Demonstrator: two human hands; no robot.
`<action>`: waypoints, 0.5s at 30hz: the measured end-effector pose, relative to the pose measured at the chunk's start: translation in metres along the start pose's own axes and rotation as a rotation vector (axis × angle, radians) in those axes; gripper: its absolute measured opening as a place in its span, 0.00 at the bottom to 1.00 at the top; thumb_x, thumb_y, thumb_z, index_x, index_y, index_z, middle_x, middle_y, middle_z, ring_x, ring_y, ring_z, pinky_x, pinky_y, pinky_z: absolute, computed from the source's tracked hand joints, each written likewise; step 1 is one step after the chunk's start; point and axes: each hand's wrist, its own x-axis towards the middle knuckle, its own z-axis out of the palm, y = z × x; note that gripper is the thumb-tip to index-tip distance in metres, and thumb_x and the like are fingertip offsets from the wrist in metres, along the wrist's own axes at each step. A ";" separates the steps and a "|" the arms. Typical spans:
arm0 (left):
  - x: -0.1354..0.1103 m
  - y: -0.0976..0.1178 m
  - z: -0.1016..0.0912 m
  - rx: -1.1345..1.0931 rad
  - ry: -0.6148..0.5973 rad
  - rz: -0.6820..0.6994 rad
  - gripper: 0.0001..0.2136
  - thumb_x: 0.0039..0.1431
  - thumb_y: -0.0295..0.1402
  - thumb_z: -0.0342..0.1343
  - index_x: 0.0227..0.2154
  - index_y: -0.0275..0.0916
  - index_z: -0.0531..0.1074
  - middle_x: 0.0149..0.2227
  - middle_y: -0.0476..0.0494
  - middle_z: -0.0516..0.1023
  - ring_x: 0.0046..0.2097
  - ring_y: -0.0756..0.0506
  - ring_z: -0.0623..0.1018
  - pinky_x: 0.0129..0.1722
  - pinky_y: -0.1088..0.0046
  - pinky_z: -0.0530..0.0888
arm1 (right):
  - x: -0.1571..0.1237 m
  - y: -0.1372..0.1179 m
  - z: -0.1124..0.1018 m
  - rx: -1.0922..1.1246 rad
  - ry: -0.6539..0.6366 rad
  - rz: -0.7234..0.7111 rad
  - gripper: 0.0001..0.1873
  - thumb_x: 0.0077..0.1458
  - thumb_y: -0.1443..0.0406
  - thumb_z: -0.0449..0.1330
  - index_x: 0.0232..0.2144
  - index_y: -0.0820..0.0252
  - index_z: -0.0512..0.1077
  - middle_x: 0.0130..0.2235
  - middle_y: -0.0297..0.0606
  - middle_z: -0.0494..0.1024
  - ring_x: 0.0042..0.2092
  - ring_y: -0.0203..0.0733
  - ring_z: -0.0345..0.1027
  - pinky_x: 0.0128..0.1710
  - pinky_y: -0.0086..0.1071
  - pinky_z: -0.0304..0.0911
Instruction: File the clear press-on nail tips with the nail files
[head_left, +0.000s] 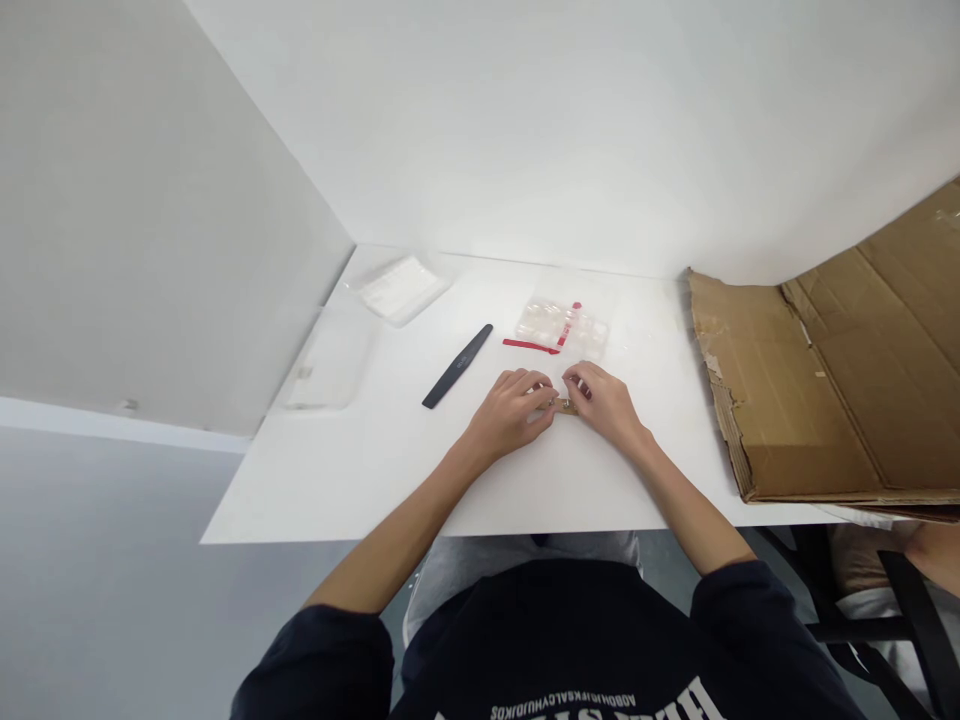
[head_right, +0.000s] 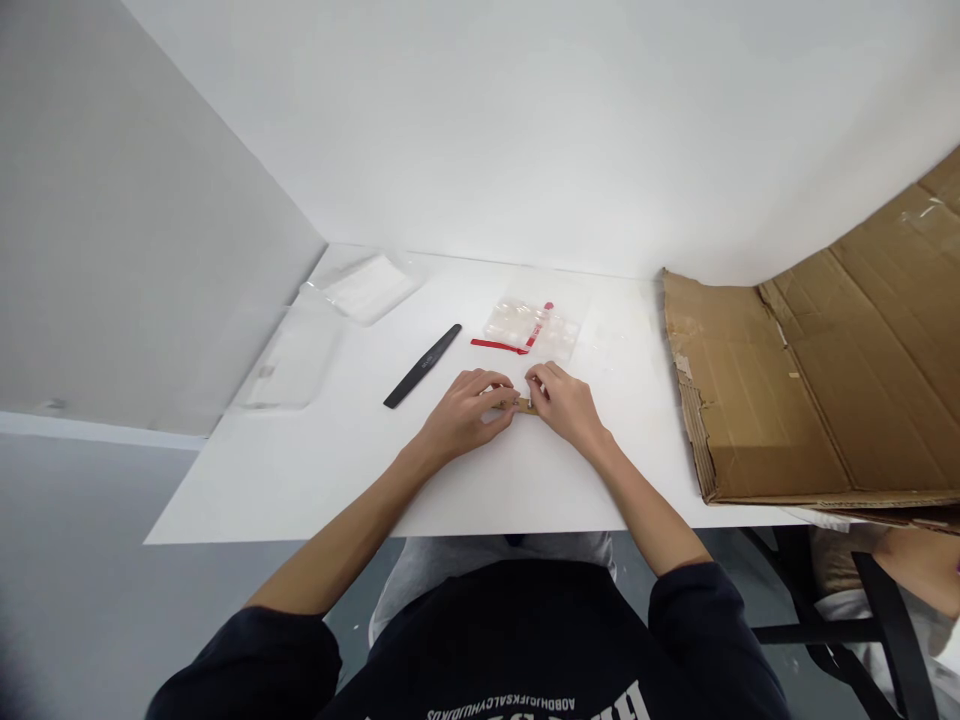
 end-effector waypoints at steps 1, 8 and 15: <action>0.000 0.000 0.000 0.002 0.001 0.003 0.05 0.69 0.28 0.55 0.41 0.42 0.76 0.44 0.42 0.82 0.42 0.43 0.78 0.44 0.61 0.71 | 0.000 0.000 0.000 -0.001 0.001 0.000 0.08 0.71 0.64 0.54 0.42 0.53 0.74 0.43 0.38 0.82 0.35 0.40 0.75 0.37 0.34 0.69; -0.002 -0.005 0.004 0.013 -0.035 -0.016 0.07 0.69 0.29 0.56 0.45 0.42 0.76 0.46 0.40 0.82 0.43 0.41 0.78 0.46 0.59 0.72 | 0.000 0.001 0.000 -0.008 0.005 -0.001 0.09 0.72 0.64 0.54 0.42 0.52 0.74 0.44 0.37 0.83 0.34 0.39 0.74 0.37 0.33 0.68; -0.003 -0.007 0.007 0.016 -0.055 -0.032 0.08 0.70 0.27 0.53 0.44 0.42 0.77 0.46 0.39 0.82 0.42 0.41 0.77 0.45 0.59 0.71 | 0.000 0.000 0.001 -0.013 0.005 -0.001 0.08 0.71 0.64 0.54 0.42 0.52 0.74 0.43 0.37 0.83 0.34 0.40 0.74 0.37 0.34 0.68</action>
